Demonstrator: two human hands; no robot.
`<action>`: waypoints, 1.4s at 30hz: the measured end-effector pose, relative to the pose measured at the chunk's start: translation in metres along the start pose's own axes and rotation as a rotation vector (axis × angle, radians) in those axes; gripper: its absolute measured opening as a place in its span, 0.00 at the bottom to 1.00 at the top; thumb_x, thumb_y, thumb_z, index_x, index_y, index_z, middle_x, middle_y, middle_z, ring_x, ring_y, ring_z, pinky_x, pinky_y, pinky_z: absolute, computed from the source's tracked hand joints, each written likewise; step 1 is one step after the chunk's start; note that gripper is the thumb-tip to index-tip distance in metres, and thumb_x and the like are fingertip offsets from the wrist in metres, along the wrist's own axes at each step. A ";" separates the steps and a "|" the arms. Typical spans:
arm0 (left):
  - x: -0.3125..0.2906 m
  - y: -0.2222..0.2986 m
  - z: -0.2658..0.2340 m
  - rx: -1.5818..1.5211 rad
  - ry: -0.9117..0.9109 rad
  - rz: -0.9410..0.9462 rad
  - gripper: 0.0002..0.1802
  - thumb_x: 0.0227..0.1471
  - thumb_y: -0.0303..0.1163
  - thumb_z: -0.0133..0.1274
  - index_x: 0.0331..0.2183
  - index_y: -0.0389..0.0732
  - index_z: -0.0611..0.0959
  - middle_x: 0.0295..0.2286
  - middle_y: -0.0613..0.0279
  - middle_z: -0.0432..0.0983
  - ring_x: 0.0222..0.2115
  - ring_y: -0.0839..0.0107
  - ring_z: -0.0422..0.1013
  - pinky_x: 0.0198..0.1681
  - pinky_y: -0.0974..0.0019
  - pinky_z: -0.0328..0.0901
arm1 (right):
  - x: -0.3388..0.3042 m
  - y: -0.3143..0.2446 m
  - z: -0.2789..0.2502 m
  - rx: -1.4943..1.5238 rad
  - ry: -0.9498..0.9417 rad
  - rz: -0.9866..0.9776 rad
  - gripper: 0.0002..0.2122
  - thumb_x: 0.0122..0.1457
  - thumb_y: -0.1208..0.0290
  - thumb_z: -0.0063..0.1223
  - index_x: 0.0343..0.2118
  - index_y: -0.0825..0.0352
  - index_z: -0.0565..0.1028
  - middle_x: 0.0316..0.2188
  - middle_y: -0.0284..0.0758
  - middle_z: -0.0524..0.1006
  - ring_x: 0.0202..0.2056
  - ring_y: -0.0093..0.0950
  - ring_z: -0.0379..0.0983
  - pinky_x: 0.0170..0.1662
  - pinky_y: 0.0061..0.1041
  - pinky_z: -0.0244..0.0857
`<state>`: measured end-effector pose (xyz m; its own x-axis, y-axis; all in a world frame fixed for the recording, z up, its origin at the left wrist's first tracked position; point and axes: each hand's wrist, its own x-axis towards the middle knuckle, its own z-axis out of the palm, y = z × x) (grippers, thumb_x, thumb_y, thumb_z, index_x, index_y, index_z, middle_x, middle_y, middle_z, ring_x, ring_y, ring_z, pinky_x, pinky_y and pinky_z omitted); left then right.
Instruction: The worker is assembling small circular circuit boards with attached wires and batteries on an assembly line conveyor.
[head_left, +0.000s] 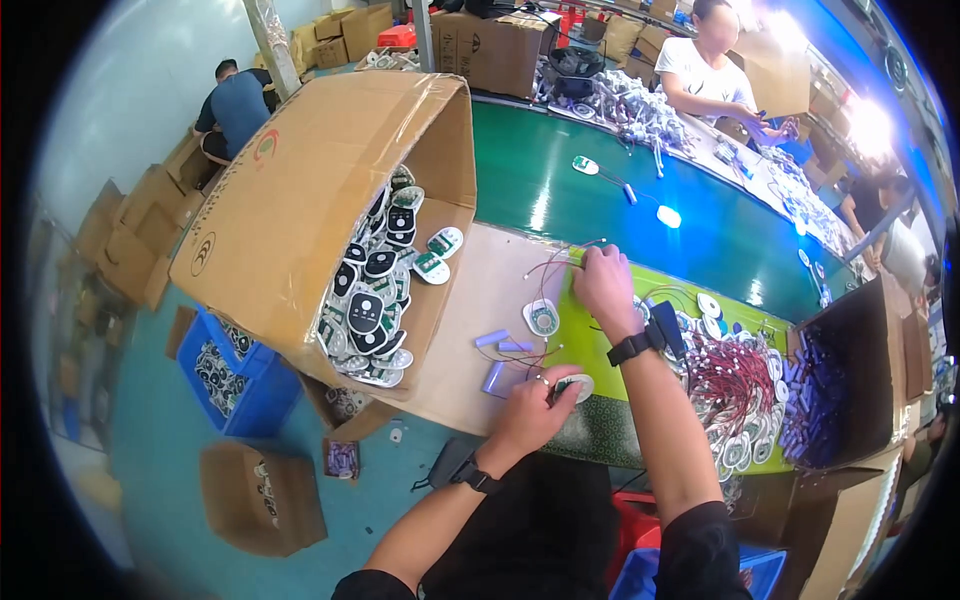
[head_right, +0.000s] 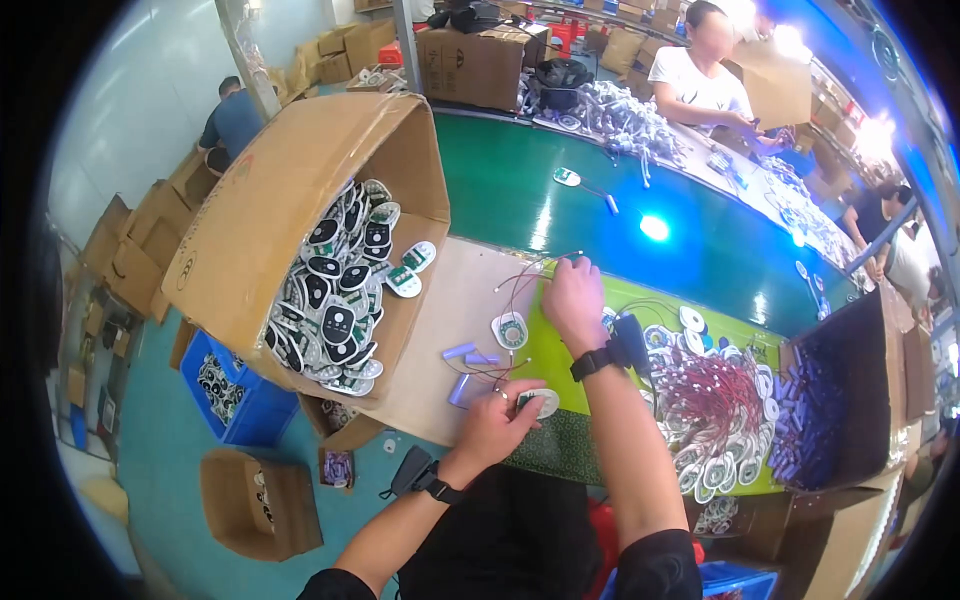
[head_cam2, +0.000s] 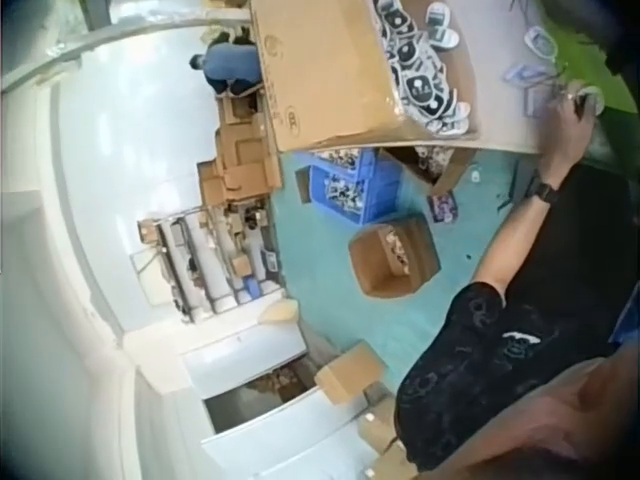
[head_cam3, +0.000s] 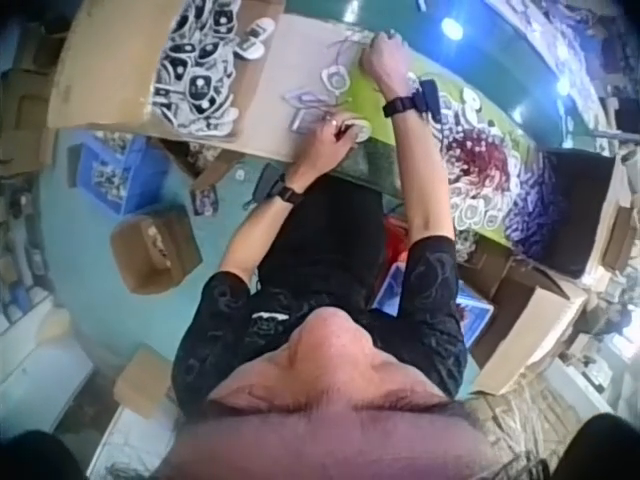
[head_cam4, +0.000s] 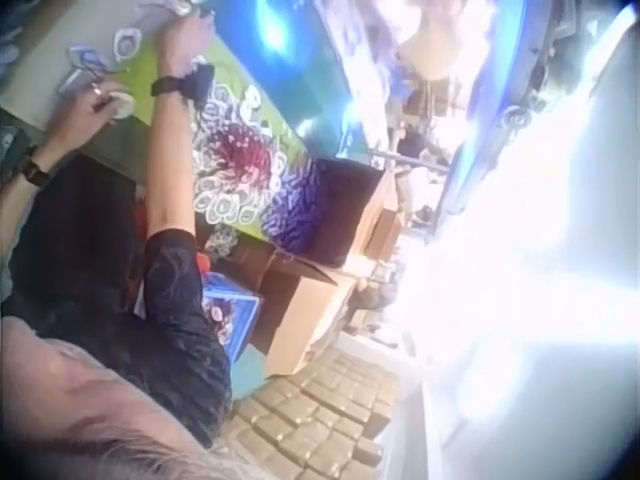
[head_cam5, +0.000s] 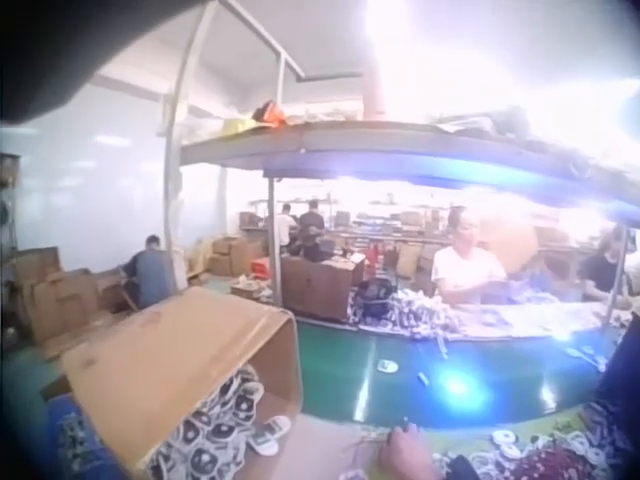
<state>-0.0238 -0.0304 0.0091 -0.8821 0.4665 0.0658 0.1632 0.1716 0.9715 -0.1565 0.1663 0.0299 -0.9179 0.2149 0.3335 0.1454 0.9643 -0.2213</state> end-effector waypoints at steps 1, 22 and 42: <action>0.001 -0.001 0.000 -0.003 0.004 0.000 0.16 0.64 0.31 0.58 0.51 0.36 0.81 0.35 0.56 0.86 0.30 0.72 0.84 0.31 0.70 0.74 | -0.001 -0.005 -0.004 0.058 0.090 -0.035 0.13 0.56 0.68 0.60 0.40 0.70 0.80 0.41 0.49 0.78 0.44 0.47 0.75 0.48 0.43 0.71; 0.000 0.000 0.002 0.098 0.093 0.124 0.15 0.64 0.36 0.58 0.49 0.39 0.84 0.26 0.55 0.85 0.25 0.72 0.83 0.28 0.66 0.73 | -0.035 -0.024 -0.019 0.754 -0.255 -0.046 0.10 0.57 0.72 0.54 0.40 0.70 0.79 0.34 0.41 0.81 0.36 0.32 0.79 0.43 0.31 0.73; 0.006 0.019 -0.007 -0.222 -0.195 -0.034 0.13 0.64 0.33 0.53 0.45 0.39 0.86 0.37 0.59 0.85 0.36 0.69 0.80 0.40 0.63 0.74 | -0.161 -0.012 -0.147 1.207 -0.326 0.383 0.13 0.75 0.67 0.46 0.51 0.71 0.77 0.19 0.28 0.73 0.24 0.20 0.74 0.34 0.22 0.71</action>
<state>-0.0288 -0.0302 0.0291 -0.7805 0.6252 0.0084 0.0155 0.0059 0.9999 0.0442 0.1428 0.1137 -0.9639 0.2316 -0.1315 0.1510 0.0686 -0.9861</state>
